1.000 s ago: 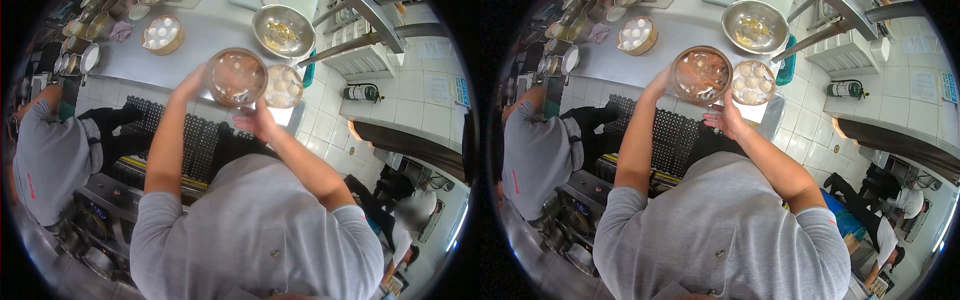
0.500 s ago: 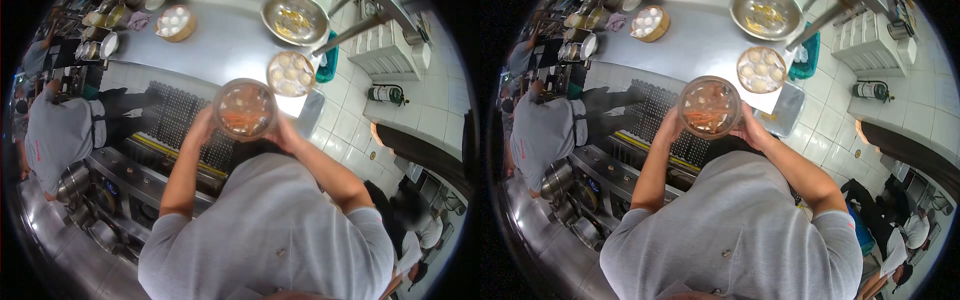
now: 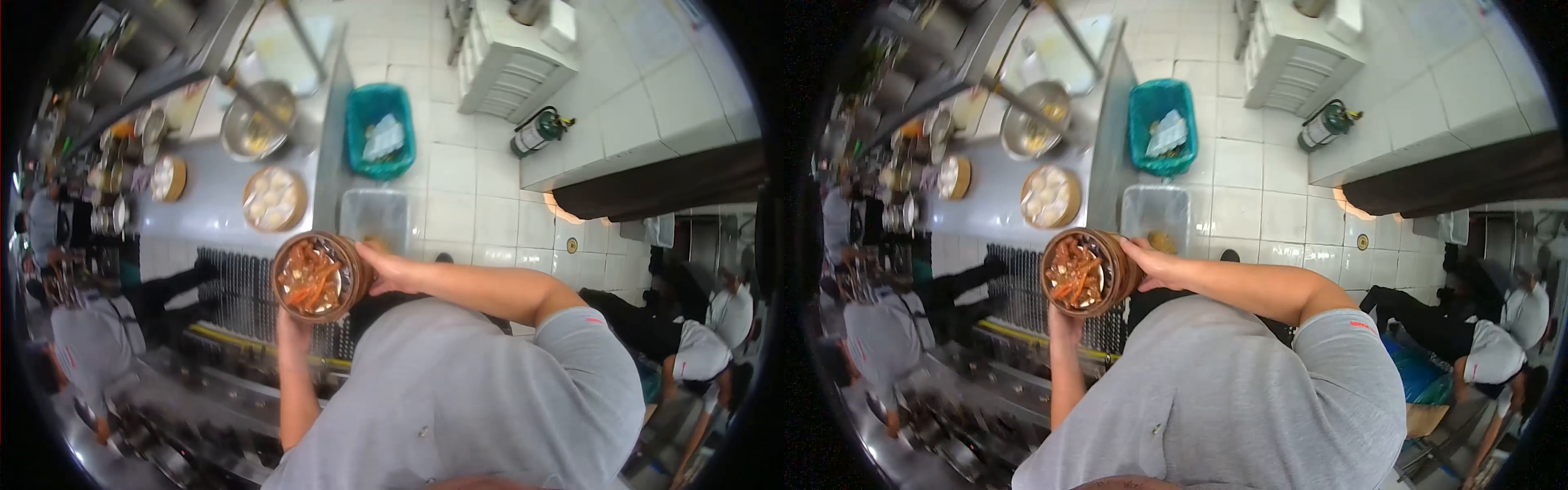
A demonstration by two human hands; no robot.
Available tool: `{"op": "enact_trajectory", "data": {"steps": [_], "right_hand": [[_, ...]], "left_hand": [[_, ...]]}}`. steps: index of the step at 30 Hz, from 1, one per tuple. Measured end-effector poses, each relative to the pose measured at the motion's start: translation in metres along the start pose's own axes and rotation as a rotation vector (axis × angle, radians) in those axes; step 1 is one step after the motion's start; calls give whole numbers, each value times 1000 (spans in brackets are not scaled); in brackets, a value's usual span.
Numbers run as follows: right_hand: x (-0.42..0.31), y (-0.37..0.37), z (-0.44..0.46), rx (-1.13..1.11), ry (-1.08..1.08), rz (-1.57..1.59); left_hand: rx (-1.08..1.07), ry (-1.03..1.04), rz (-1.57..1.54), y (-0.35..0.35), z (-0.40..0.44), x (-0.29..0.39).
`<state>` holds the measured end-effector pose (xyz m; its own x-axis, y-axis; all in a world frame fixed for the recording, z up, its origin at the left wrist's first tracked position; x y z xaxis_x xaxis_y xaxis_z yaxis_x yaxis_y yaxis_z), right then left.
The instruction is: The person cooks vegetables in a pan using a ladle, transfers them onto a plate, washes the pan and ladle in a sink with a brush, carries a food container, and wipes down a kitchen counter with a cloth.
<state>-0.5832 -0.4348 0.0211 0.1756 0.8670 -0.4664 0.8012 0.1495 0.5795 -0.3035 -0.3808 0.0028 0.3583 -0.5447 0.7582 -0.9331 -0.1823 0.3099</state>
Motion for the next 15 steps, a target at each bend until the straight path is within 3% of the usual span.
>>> {"op": "enact_trajectory", "data": {"steps": [8, 11, 15], "right_hand": [[-44, -125, -109, 165, -104, 49], [-73, -162, -135, 211, -203, 115], [-105, -226, -132, 293, -237, 215]], "left_hand": [[-264, -63, 23, 153, 77, -46], [-315, -91, 129, 234, 97, -24], [-364, -107, 157, 288, 167, -27]]}}
Point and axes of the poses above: each hand's wrist, its own z-axis towards the middle knuckle, its own y-axis out of the palm, x = y × z, the point moved 4 cm from there along z, towards the middle knuckle, and after that the axes turned 6 degrees about z, right-handed, at the moved point
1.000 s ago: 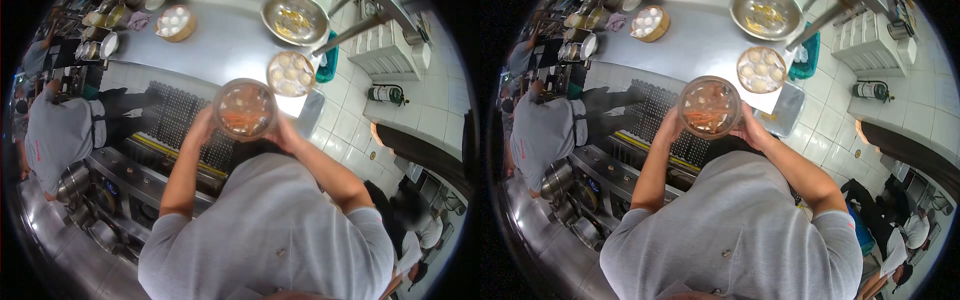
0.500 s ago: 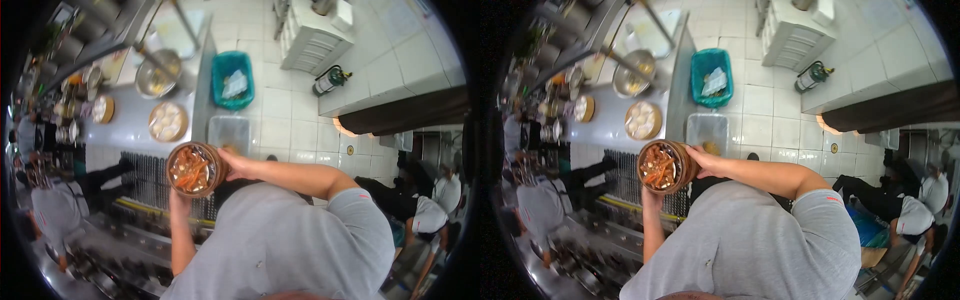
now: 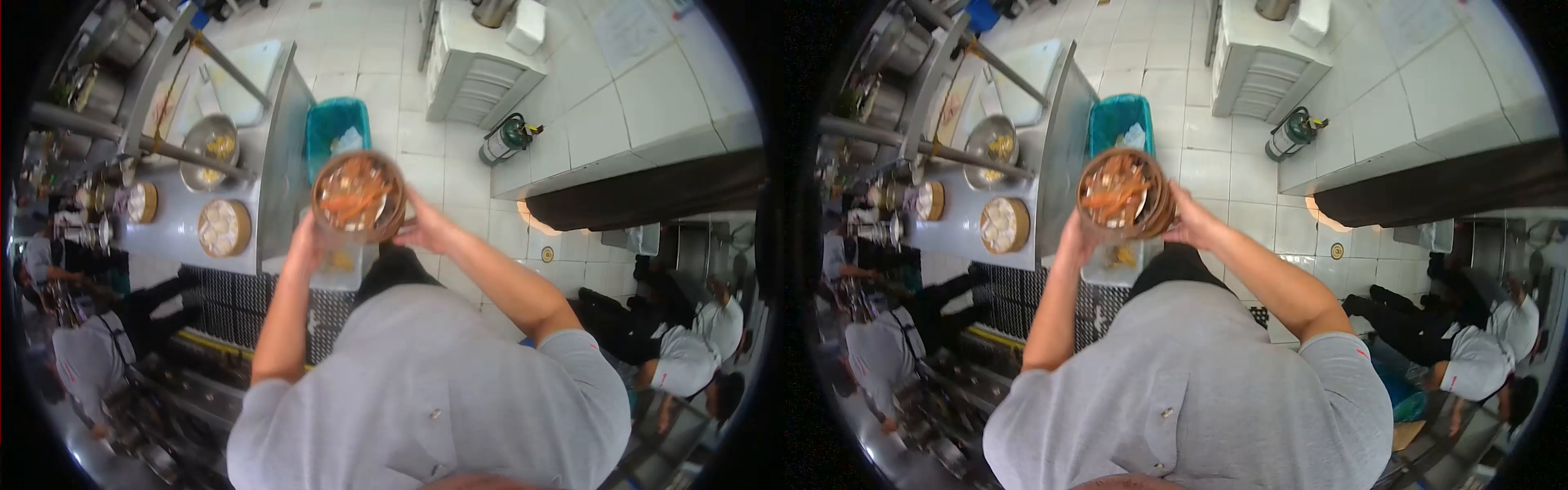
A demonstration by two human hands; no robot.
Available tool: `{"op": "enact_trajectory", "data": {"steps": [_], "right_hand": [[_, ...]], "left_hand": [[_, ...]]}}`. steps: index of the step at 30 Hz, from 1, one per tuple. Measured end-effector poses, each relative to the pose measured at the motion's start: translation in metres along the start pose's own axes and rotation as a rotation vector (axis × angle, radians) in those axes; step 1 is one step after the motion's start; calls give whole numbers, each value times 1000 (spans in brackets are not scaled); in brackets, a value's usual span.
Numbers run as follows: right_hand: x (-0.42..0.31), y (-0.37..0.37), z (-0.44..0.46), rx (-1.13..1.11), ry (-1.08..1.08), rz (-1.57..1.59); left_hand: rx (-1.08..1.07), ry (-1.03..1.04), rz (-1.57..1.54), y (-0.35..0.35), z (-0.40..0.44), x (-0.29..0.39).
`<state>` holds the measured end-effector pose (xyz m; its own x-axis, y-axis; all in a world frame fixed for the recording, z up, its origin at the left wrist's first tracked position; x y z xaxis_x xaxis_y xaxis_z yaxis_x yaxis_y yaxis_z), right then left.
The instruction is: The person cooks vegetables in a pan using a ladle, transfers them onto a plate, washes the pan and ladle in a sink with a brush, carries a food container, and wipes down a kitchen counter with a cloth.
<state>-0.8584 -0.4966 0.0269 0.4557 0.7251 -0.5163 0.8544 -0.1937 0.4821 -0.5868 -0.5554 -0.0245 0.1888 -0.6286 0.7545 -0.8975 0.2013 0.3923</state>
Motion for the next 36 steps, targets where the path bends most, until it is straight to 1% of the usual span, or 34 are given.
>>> {"op": "enact_trajectory", "data": {"steps": [1, 2, 3, 4, 6, 10, 13, 15, 19, 22, 25, 27, 29, 32, 36], "right_hand": [[-14, -14, 11, -1, 49, 15], [-27, -22, 18, -27, 26, 27], [-47, -28, 27, -53, -10, 35], [-64, -35, 36, -58, -8, 25], [-101, -49, 53, -15, -18, 32], [-173, -72, 86, 11, -53, 101], [-236, -83, 107, 66, -104, 117], [-275, -95, 121, 67, -122, 180], [-362, -133, 163, 105, -168, 282], [-431, -160, 197, 135, -239, 298], [-502, -199, 241, 55, -304, 300], [-548, -214, 261, 31, -314, 313], [-602, -228, 282, 112, -264, 353], [-672, -250, 315, 107, -285, 369], [-746, -273, 367, 125, -333, 381]], "left_hand": [[-11, 1, 24, 16, 16, 14], [-30, 11, 54, 34, 30, 32], [-18, 19, 44, 43, 49, 43], [19, -5, 99, 50, 69, 52], [47, -23, 156, 65, 107, 74], [-51, -41, 182, 90, 187, 118], [-80, -63, 215, 123, 255, 168], [-114, -62, 257, 144, 297, 198], [-132, -106, 293, 184, 405, 246], [-157, -61, 340, 218, 486, 285], [-167, -51, 313, 255, 566, 320], [-178, -45, 305, 284, 603, 345], [-81, -65, 322, 310, 647, 374], [-97, -48, 318, 333, 721, 407], [-104, -58, 342, 358, 818, 450]]}}
Point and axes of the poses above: each hand's wrist, its own z-axis towards the middle knuckle, its own y-axis out of the palm, x = y × z, the point moved 4 cm from there along z, towards the middle knuckle, and after that the axes turned 6 degrees about z, right-handed, at the moved point
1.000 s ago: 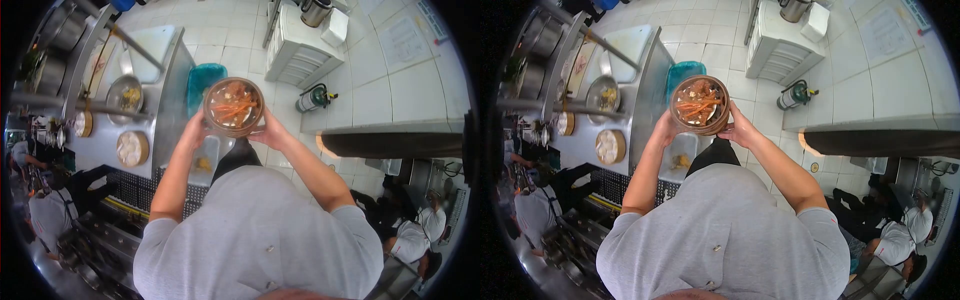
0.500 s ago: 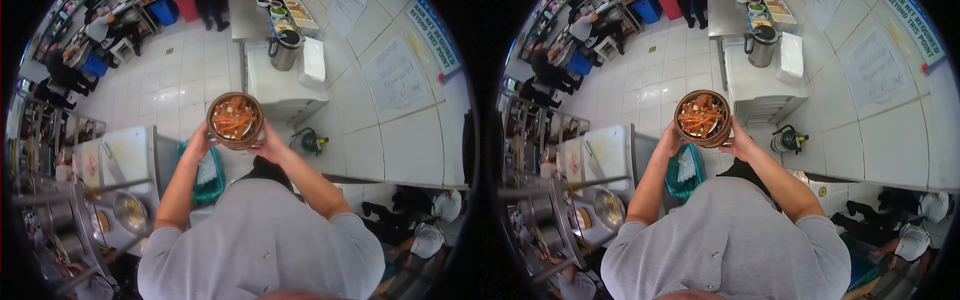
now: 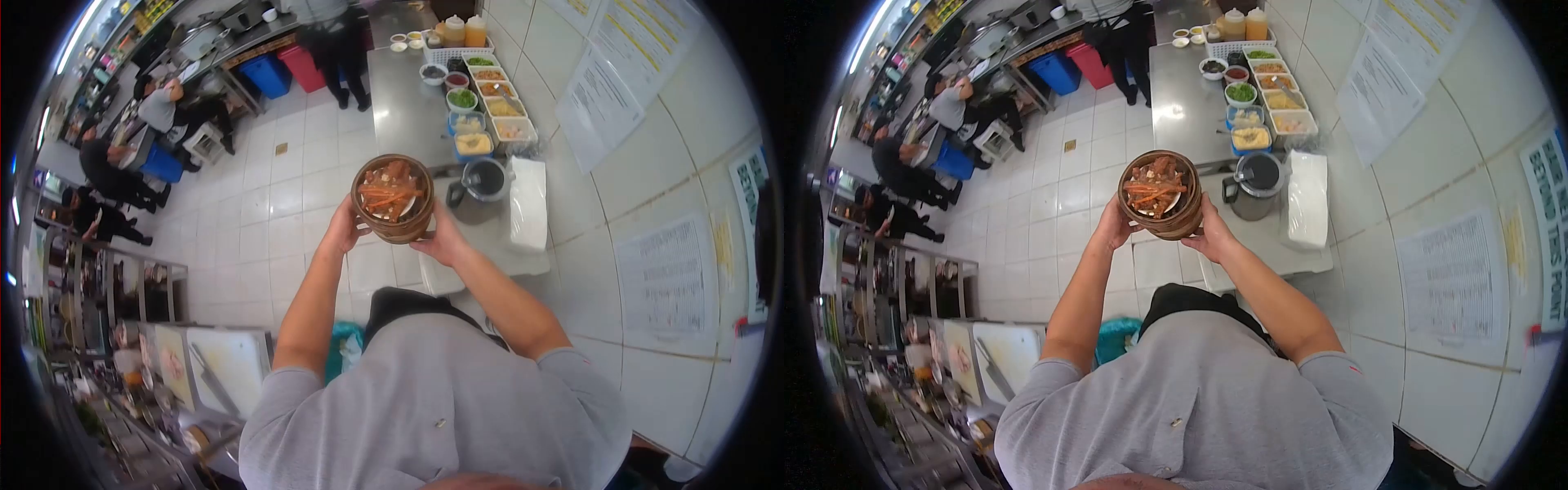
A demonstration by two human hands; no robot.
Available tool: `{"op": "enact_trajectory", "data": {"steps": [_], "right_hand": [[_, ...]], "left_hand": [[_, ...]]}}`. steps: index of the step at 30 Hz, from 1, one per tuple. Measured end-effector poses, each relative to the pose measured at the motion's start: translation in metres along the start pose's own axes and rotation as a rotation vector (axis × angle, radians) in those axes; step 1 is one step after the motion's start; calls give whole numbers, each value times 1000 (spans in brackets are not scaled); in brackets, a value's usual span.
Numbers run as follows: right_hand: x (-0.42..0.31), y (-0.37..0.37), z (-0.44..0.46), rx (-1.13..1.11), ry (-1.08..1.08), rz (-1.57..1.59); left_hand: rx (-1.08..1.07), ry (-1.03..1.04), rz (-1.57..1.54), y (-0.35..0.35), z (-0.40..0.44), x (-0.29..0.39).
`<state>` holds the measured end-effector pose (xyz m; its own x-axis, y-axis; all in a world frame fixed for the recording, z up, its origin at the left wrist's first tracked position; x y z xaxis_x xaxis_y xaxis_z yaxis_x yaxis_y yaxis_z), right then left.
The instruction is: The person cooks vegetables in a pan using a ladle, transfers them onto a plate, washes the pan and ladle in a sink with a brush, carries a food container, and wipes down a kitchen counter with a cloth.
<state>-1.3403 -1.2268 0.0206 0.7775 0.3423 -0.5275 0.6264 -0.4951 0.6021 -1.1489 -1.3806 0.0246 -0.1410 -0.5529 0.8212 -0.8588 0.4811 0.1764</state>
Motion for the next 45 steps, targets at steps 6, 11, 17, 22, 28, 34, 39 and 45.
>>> {"op": "enact_trajectory", "data": {"steps": [6, 11, 17, 22, 28, 34, 39, 45], "right_hand": [[-67, -17, 119, 33, -99, 141], [-104, -4, 176, 194, -124, 264], [-153, -9, 281, 240, -244, 364], [-154, 15, 270, 326, -305, 392], [-38, -8, 111, 155, -341, 58], [192, -91, -155, 782, -429, 126], [437, -132, -360, 1859, -346, 206], [653, 20, -523, 2556, -395, 963]], "left_hand": [[-161, -4, 115, 11, 158, 61], [-277, -100, 173, 10, 263, 87], [-373, -141, 234, 18, 387, 149], [-286, -123, 215, 2, 454, 186], [-176, -64, 149, -102, 469, 104], [-941, 92, 1694, -48, 289, -107], [-1498, -5, 1971, 182, 180, -240], [-1866, 140, 2055, 365, -45, -371]]}}
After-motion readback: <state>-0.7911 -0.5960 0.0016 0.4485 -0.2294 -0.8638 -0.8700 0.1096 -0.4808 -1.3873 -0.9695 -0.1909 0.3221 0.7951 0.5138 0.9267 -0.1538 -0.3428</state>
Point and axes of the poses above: each hand's wrist, its own z-axis towards the middle knuckle, its own y-axis out of the palm, x = y × z, the point moved 4 cm from there along z, towards the middle knuckle, and after that the axes turned 6 degrees about z, right-handed, at the moved point
